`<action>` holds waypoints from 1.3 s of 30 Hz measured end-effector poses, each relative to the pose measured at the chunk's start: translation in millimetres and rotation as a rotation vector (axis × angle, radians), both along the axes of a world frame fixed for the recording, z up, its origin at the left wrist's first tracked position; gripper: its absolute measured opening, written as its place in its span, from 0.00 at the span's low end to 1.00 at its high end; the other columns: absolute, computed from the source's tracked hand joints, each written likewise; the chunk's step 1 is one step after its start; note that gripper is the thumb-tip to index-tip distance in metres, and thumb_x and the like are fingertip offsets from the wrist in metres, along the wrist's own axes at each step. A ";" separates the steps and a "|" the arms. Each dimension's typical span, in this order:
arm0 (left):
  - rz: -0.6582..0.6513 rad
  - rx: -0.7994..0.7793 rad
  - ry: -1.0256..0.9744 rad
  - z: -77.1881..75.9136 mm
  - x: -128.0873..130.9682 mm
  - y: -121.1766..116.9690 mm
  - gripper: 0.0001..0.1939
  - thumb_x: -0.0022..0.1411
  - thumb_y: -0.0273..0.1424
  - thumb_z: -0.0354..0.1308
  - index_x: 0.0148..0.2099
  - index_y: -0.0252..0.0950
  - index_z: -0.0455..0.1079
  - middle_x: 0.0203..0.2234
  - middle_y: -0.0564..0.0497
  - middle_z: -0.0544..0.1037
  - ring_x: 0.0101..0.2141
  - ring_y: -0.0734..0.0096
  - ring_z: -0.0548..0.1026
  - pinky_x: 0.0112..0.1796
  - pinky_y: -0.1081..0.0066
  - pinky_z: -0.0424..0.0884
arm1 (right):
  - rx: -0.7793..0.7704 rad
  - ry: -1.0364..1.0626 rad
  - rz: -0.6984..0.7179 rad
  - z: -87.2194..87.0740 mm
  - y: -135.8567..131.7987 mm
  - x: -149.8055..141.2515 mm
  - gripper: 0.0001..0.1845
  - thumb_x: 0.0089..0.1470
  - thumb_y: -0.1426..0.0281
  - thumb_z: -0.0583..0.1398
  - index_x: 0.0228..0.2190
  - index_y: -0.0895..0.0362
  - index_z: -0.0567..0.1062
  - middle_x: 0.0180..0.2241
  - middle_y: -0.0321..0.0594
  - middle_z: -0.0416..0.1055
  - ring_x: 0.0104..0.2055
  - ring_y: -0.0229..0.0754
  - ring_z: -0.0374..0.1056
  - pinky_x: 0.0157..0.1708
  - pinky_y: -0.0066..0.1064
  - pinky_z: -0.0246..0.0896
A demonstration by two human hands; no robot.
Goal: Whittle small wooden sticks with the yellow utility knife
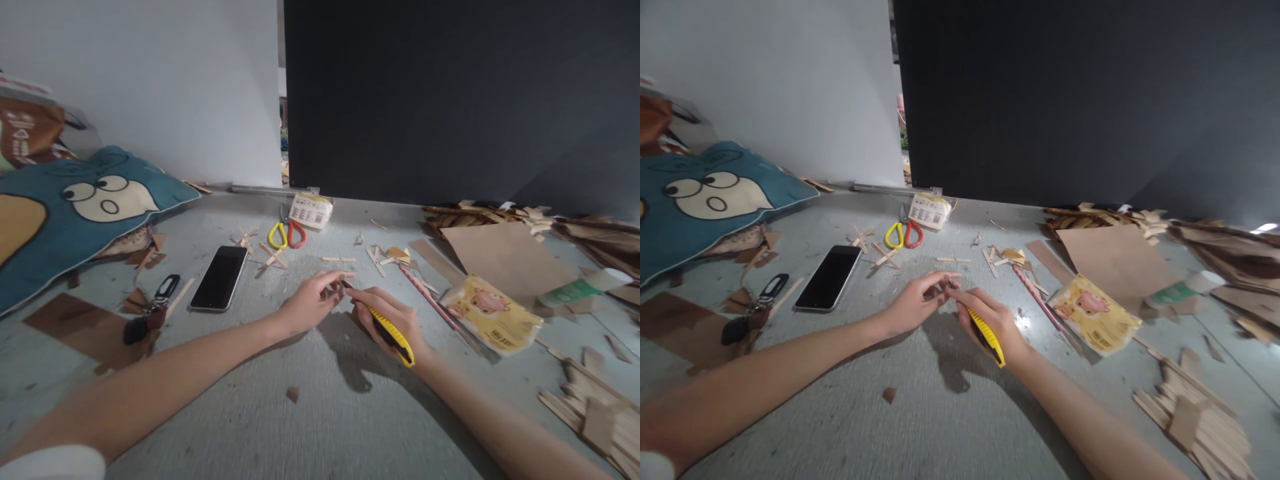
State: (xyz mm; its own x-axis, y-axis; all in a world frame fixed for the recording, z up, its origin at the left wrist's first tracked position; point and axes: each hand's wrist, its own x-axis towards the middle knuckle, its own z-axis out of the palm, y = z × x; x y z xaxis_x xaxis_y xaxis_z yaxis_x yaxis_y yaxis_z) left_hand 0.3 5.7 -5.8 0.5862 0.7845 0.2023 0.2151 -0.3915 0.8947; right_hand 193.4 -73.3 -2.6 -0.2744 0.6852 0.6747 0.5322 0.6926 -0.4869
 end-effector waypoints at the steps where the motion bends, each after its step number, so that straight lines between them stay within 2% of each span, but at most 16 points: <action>1: -0.007 0.010 0.014 0.1 0.5 -0.7 0.21 0.69 0.32 0.55 0.62 0.41 0.73 0.45 0.46 0.82 0.38 0.67 0.78 0.41 0.68 0.73 | -0.001 -0.002 -0.007 0.4 -0.1 -0.6 0.19 0.68 0.76 0.54 0.55 0.52 0.73 0.36 0.39 0.74 0.32 0.36 0.75 0.36 0.28 0.72; 3: 0.004 0.021 0.025 0.0 1.2 -1.1 0.21 0.68 0.30 0.55 0.61 0.41 0.73 0.42 0.47 0.82 0.36 0.68 0.78 0.41 0.68 0.74 | -0.005 -0.013 -0.026 -0.1 -0.3 -1.9 0.18 0.68 0.76 0.54 0.55 0.52 0.74 0.36 0.39 0.75 0.32 0.36 0.75 0.36 0.28 0.72; 8: 0.075 -0.010 -0.003 -3.6 2.2 1.6 0.14 0.67 0.30 0.57 0.51 0.36 0.78 0.40 0.45 0.85 0.43 0.62 0.81 0.47 0.65 0.75 | 0.019 -0.007 -0.107 -6.5 -2.3 -4.6 0.16 0.65 0.73 0.59 0.53 0.50 0.73 0.35 0.37 0.78 0.31 0.37 0.77 0.33 0.26 0.73; 13: 0.067 -0.111 0.028 -6.5 2.5 2.9 0.09 0.67 0.33 0.58 0.43 0.36 0.78 0.36 0.45 0.86 0.38 0.62 0.83 0.41 0.67 0.77 | 0.000 0.029 -0.252 -10.2 -4.2 -5.8 0.11 0.65 0.69 0.60 0.49 0.50 0.73 0.34 0.37 0.81 0.30 0.38 0.78 0.31 0.27 0.73; 17: 0.092 -0.116 0.019 -6.7 2.2 1.8 0.15 0.68 0.36 0.57 0.50 0.34 0.77 0.32 0.46 0.86 0.33 0.64 0.83 0.38 0.67 0.77 | -0.014 0.033 -0.287 -11.3 -3.0 -5.3 0.09 0.65 0.69 0.60 0.47 0.51 0.74 0.31 0.36 0.80 0.26 0.37 0.77 0.27 0.25 0.72; 21: 0.119 -0.106 -0.022 -6.2 1.7 0.7 0.20 0.67 0.38 0.59 0.56 0.33 0.76 0.36 0.44 0.86 0.38 0.62 0.83 0.43 0.64 0.77 | -0.025 0.039 -0.281 -13.6 -1.9 -4.5 0.09 0.64 0.69 0.60 0.47 0.51 0.74 0.30 0.34 0.80 0.25 0.35 0.75 0.27 0.25 0.71; 32: 0.119 -0.148 -0.073 -5.1 1.7 -0.6 0.21 0.66 0.40 0.60 0.56 0.34 0.75 0.36 0.44 0.86 0.28 0.67 0.81 0.34 0.67 0.77 | -0.024 0.032 -0.265 -14.5 -1.5 -6.2 0.09 0.64 0.68 0.60 0.46 0.51 0.74 0.29 0.34 0.79 0.23 0.35 0.74 0.26 0.25 0.70; 39: 0.086 -0.112 -0.050 -5.1 0.1 -0.9 0.21 0.66 0.38 0.59 0.57 0.33 0.74 0.37 0.44 0.85 0.30 0.69 0.81 0.37 0.67 0.77 | -0.033 0.064 -0.267 -16.8 0.0 -6.0 0.09 0.63 0.67 0.60 0.46 0.51 0.75 0.29 0.35 0.80 0.23 0.37 0.74 0.25 0.26 0.70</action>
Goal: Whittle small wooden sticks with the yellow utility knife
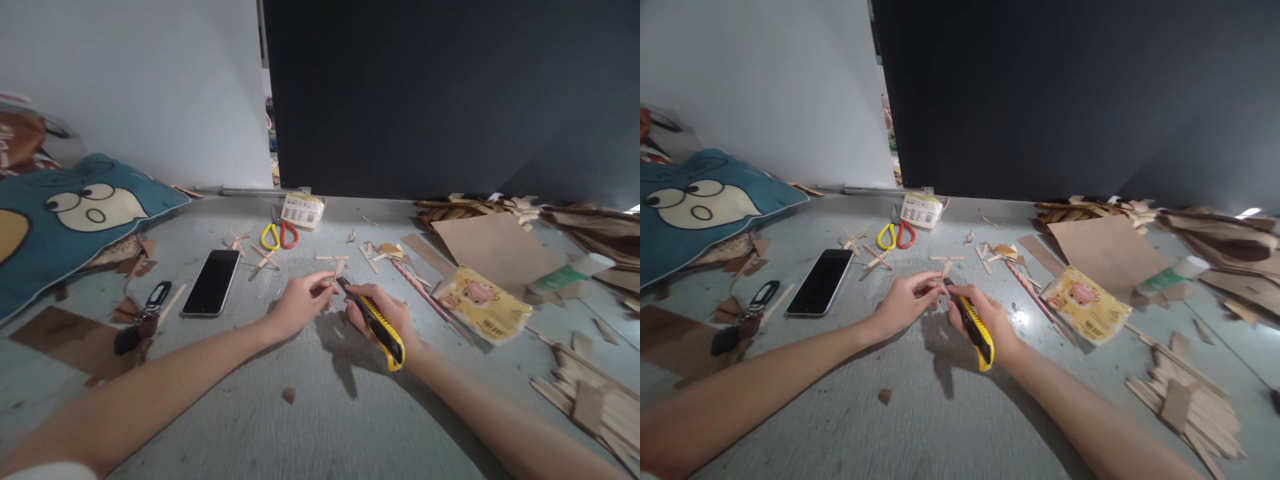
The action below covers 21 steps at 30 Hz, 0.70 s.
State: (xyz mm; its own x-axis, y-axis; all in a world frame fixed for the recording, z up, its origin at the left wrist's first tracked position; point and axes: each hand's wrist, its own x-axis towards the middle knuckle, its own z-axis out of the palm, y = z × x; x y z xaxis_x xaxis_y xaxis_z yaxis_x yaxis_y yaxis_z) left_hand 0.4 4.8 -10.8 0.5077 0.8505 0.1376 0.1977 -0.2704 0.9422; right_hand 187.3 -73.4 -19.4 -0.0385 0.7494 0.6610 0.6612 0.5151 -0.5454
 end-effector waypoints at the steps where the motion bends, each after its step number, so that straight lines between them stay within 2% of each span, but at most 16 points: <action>1: -0.004 0.003 0.007 0.0 -0.2 0.1 0.21 0.67 0.38 0.59 0.58 0.33 0.74 0.37 0.44 0.85 0.30 0.69 0.80 0.37 0.67 0.77 | -0.003 -0.001 0.001 0.3 -0.1 -0.1 0.09 0.63 0.67 0.60 0.45 0.51 0.74 0.28 0.34 0.79 0.23 0.37 0.74 0.24 0.25 0.69; 5: 0.008 0.056 0.047 2.7 -1.0 0.6 0.20 0.68 0.40 0.56 0.57 0.35 0.74 0.35 0.47 0.84 0.30 0.69 0.78 0.36 0.68 0.75 | -0.055 0.011 -0.009 2.2 -0.9 -0.3 0.10 0.64 0.66 0.60 0.47 0.50 0.73 0.29 0.34 0.80 0.24 0.38 0.76 0.27 0.27 0.72; 8: 0.054 0.126 0.073 6.1 -1.2 0.8 0.17 0.69 0.39 0.55 0.51 0.35 0.75 0.31 0.50 0.81 0.31 0.70 0.76 0.35 0.70 0.72 | -0.088 0.069 -0.003 3.5 -1.0 0.7 0.12 0.65 0.63 0.60 0.49 0.51 0.70 0.33 0.38 0.81 0.29 0.42 0.79 0.29 0.29 0.74; 11: 0.083 0.140 0.076 7.6 -1.5 0.5 0.14 0.69 0.39 0.55 0.46 0.35 0.74 0.29 0.52 0.79 0.29 0.71 0.74 0.33 0.71 0.69 | -0.079 0.078 0.001 6.1 0.1 3.6 0.10 0.65 0.63 0.60 0.46 0.51 0.72 0.32 0.38 0.81 0.27 0.40 0.78 0.29 0.29 0.75; 15: 0.053 0.131 0.071 8.0 -2.7 1.1 0.14 0.70 0.40 0.54 0.43 0.36 0.74 0.32 0.50 0.81 0.32 0.68 0.76 0.35 0.70 0.70 | -0.023 0.046 0.083 10.6 3.1 9.5 0.09 0.66 0.67 0.60 0.46 0.50 0.77 0.35 0.40 0.81 0.32 0.40 0.78 0.35 0.30 0.75; 18: 0.026 0.164 0.098 8.8 -3.6 2.3 0.15 0.71 0.39 0.52 0.44 0.36 0.76 0.36 0.47 0.83 0.35 0.66 0.78 0.39 0.68 0.72 | -0.018 0.059 0.098 11.7 3.7 12.8 0.09 0.66 0.68 0.60 0.46 0.50 0.78 0.34 0.39 0.80 0.32 0.39 0.77 0.35 0.29 0.74; 21: 0.036 0.166 0.112 8.6 -3.6 3.2 0.15 0.71 0.37 0.51 0.46 0.38 0.77 0.34 0.49 0.83 0.34 0.66 0.78 0.40 0.67 0.73 | -0.075 0.069 0.112 10.2 1.8 13.6 0.10 0.66 0.66 0.59 0.47 0.51 0.78 0.34 0.38 0.80 0.30 0.38 0.77 0.33 0.28 0.74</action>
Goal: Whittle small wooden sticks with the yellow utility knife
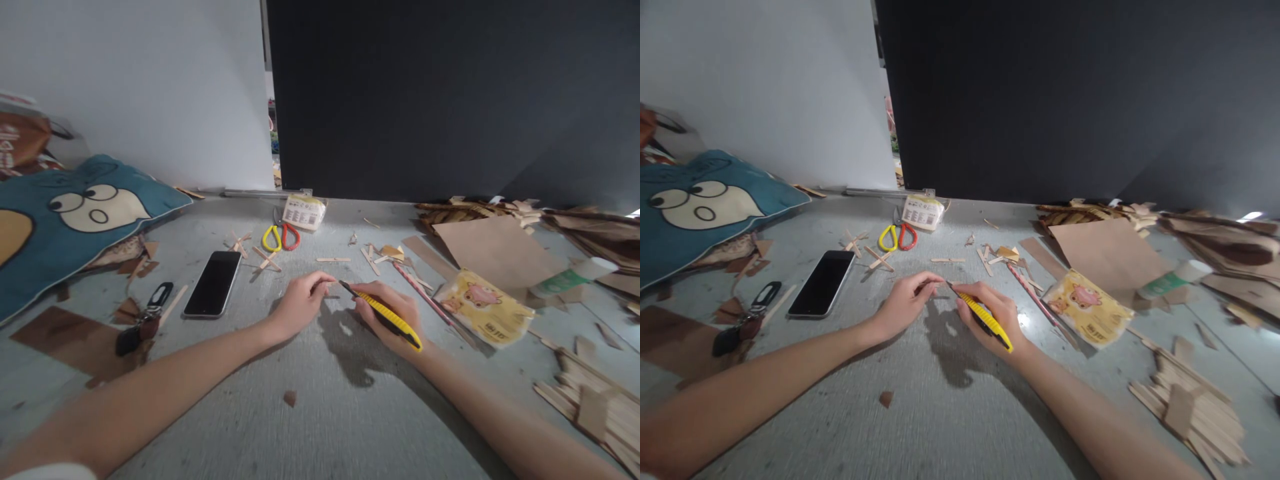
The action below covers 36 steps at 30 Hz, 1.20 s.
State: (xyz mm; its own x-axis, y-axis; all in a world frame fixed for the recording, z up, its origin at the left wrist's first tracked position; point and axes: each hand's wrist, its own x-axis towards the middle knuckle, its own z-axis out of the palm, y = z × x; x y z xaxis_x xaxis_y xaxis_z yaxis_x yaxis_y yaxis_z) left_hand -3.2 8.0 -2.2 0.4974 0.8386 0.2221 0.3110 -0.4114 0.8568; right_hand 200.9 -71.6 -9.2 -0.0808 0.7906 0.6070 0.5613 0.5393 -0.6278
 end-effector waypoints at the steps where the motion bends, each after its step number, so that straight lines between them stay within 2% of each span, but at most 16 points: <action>1: 0.005 -0.014 -0.004 -0.6 0.2 0.1 0.15 0.71 0.37 0.51 0.46 0.38 0.78 0.33 0.49 0.83 0.34 0.66 0.79 0.40 0.67 0.74 | -0.021 0.013 0.005 -0.9 -0.7 -0.3 0.10 0.66 0.66 0.59 0.47 0.52 0.77 0.33 0.38 0.81 0.29 0.38 0.77 0.32 0.28 0.74; 6: 0.021 -0.130 -0.093 -4.1 1.5 -0.4 0.18 0.70 0.41 0.56 0.51 0.36 0.78 0.36 0.46 0.86 0.33 0.66 0.81 0.39 0.67 0.76 | -0.023 0.078 0.020 -2.7 -2.1 -6.1 0.10 0.68 0.67 0.56 0.45 0.53 0.77 0.30 0.36 0.79 0.27 0.36 0.76 0.30 0.27 0.73; 9: 0.058 -0.123 -0.139 -3.6 1.4 -1.3 0.18 0.69 0.43 0.57 0.50 0.35 0.79 0.38 0.44 0.86 0.35 0.65 0.82 0.41 0.66 0.77 | -0.007 0.120 0.000 -0.9 -3.1 -11.2 0.11 0.69 0.68 0.54 0.43 0.53 0.77 0.29 0.36 0.79 0.26 0.35 0.76 0.30 0.27 0.73; 12: 0.062 -0.123 -0.149 -1.4 1.3 -2.6 0.19 0.69 0.45 0.57 0.47 0.36 0.80 0.38 0.45 0.86 0.34 0.64 0.82 0.40 0.66 0.78 | -0.019 0.099 -0.026 -1.3 -5.0 -14.4 0.07 0.67 0.67 0.58 0.44 0.52 0.75 0.29 0.36 0.80 0.26 0.37 0.77 0.30 0.28 0.73; 15: 0.061 -0.135 -0.154 0.1 1.7 -3.8 0.19 0.69 0.46 0.57 0.45 0.36 0.79 0.37 0.45 0.86 0.35 0.64 0.83 0.38 0.67 0.78 | -0.036 0.078 -0.033 -5.8 -5.9 -15.5 0.09 0.63 0.66 0.61 0.45 0.51 0.73 0.30 0.37 0.82 0.27 0.39 0.79 0.27 0.28 0.73; 22: 0.041 -0.152 -0.198 -3.6 2.8 -3.3 0.19 0.68 0.47 0.57 0.44 0.37 0.77 0.39 0.45 0.86 0.35 0.65 0.83 0.39 0.67 0.79 | -0.081 0.076 -0.091 -12.9 -3.9 -16.2 0.09 0.63 0.64 0.62 0.45 0.51 0.72 0.32 0.39 0.83 0.28 0.42 0.80 0.27 0.30 0.73; 28: 0.020 -0.191 -0.219 -4.7 3.6 -3.2 0.17 0.68 0.46 0.60 0.46 0.36 0.75 0.39 0.45 0.86 0.37 0.63 0.84 0.41 0.66 0.78 | -0.101 0.094 -0.107 -12.0 -3.8 -16.4 0.10 0.63 0.63 0.62 0.45 0.51 0.72 0.32 0.39 0.82 0.27 0.42 0.80 0.27 0.31 0.74; 32: 0.014 -0.158 -0.164 -2.0 2.8 -5.1 0.15 0.66 0.42 0.63 0.48 0.37 0.75 0.38 0.46 0.86 0.41 0.61 0.85 0.44 0.66 0.78 | -0.100 0.098 -0.126 -12.6 -3.0 -16.0 0.10 0.63 0.62 0.62 0.45 0.52 0.72 0.32 0.40 0.83 0.28 0.43 0.80 0.29 0.32 0.75; 36: -0.006 -0.121 -0.114 -1.3 2.9 -7.0 0.16 0.67 0.40 0.62 0.53 0.38 0.75 0.38 0.47 0.87 0.40 0.61 0.85 0.45 0.64 0.78 | -0.109 0.132 -0.123 -14.5 -2.8 -16.6 0.11 0.63 0.61 0.62 0.44 0.52 0.72 0.32 0.40 0.82 0.28 0.43 0.80 0.29 0.32 0.75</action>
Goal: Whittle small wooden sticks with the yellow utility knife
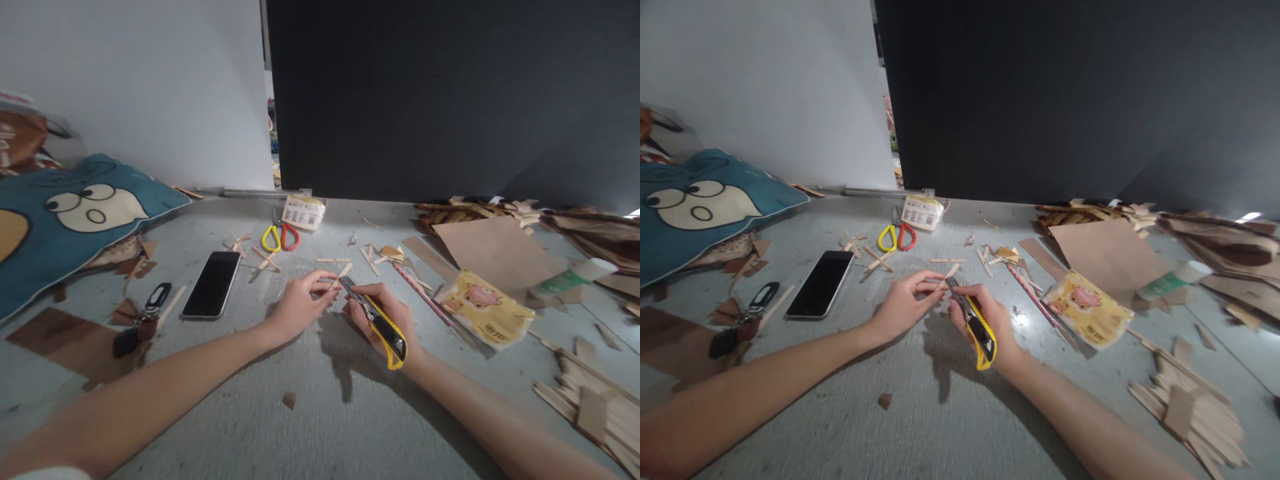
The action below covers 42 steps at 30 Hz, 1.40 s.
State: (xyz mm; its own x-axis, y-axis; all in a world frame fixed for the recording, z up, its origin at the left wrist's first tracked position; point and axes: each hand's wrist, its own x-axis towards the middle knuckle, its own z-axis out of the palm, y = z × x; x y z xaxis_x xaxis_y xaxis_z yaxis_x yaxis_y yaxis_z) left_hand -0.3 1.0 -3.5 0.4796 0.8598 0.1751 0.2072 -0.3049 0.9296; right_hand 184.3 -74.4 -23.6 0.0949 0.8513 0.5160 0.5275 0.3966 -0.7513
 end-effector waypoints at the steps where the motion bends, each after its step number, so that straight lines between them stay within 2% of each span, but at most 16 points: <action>1: -0.004 0.007 0.002 -0.1 0.1 -0.3 0.16 0.67 0.40 0.62 0.53 0.38 0.75 0.38 0.47 0.87 0.39 0.61 0.85 0.45 0.64 0.78 | -0.006 0.006 0.000 0.3 -0.4 -0.7 0.11 0.63 0.61 0.62 0.44 0.52 0.73 0.32 0.40 0.82 0.28 0.42 0.80 0.29 0.31 0.74; 6: -0.026 0.020 0.028 -0.4 0.4 -0.9 0.19 0.69 0.39 0.59 0.57 0.37 0.75 0.38 0.46 0.87 0.38 0.61 0.85 0.42 0.65 0.79 | -0.064 0.031 0.000 8.5 -4.6 -8.1 0.11 0.63 0.60 0.61 0.42 0.52 0.72 0.29 0.40 0.82 0.28 0.43 0.80 0.28 0.30 0.73; 10: -0.018 0.014 0.041 -2.0 0.7 -0.8 0.17 0.69 0.37 0.57 0.56 0.37 0.76 0.35 0.47 0.87 0.32 0.65 0.84 0.37 0.69 0.78 | -0.061 0.025 0.024 14.3 -6.7 -13.5 0.10 0.61 0.61 0.61 0.42 0.52 0.71 0.28 0.38 0.81 0.26 0.42 0.78 0.27 0.29 0.72; 14: -0.017 -0.025 0.023 -4.9 1.5 -1.1 0.17 0.69 0.35 0.56 0.56 0.36 0.75 0.33 0.49 0.86 0.23 0.71 0.79 0.28 0.72 0.74 | -0.023 0.019 0.043 13.6 -5.7 -16.8 0.08 0.62 0.62 0.60 0.41 0.51 0.71 0.27 0.36 0.80 0.24 0.40 0.76 0.26 0.30 0.71; 19: -0.024 -0.070 -0.002 -7.4 1.9 -0.9 0.17 0.68 0.34 0.56 0.56 0.35 0.74 0.27 0.52 0.84 0.21 0.72 0.77 0.26 0.73 0.73 | -0.016 0.018 0.050 8.4 -2.6 -19.1 0.07 0.63 0.62 0.58 0.41 0.51 0.71 0.27 0.36 0.79 0.24 0.39 0.75 0.25 0.29 0.70; 24: -0.029 -0.088 -0.004 -7.7 1.6 -0.9 0.17 0.68 0.34 0.56 0.56 0.34 0.73 0.28 0.51 0.84 0.22 0.71 0.79 0.27 0.72 0.74 | -0.002 0.022 0.087 4.4 -1.1 -18.8 0.07 0.64 0.64 0.59 0.42 0.51 0.70 0.30 0.38 0.80 0.25 0.39 0.75 0.28 0.30 0.72; 30: -0.050 0.002 0.037 -6.8 -0.4 -0.9 0.15 0.69 0.34 0.56 0.55 0.36 0.73 0.28 0.52 0.84 0.24 0.70 0.80 0.30 0.71 0.76 | -0.045 0.032 0.075 1.7 -0.5 -18.8 0.07 0.63 0.63 0.59 0.41 0.51 0.71 0.30 0.39 0.81 0.26 0.40 0.76 0.28 0.30 0.72; 34: -0.052 0.005 0.043 -5.4 -0.6 -1.0 0.16 0.69 0.34 0.55 0.55 0.36 0.73 0.29 0.51 0.85 0.25 0.68 0.81 0.32 0.70 0.76 | -0.061 0.044 0.085 -2.7 1.0 -17.2 0.08 0.64 0.62 0.59 0.42 0.51 0.70 0.32 0.39 0.81 0.29 0.41 0.78 0.31 0.31 0.74; 42: 0.006 0.025 0.088 -2.6 0.3 0.5 0.17 0.69 0.35 0.55 0.56 0.36 0.73 0.32 0.49 0.87 0.34 0.62 0.85 0.38 0.68 0.78 | -0.025 0.004 0.061 -0.8 0.3 -19.9 0.08 0.63 0.62 0.59 0.42 0.51 0.71 0.30 0.37 0.81 0.25 0.41 0.77 0.27 0.30 0.73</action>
State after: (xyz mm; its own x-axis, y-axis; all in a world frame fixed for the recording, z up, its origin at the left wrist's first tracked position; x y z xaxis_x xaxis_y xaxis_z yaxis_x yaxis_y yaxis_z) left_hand 0.1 1.5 -6.2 0.4889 0.8587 0.1538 0.2896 -0.3261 0.8999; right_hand 164.4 -74.2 -24.4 0.0449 0.8682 0.4942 0.5001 0.4087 -0.7634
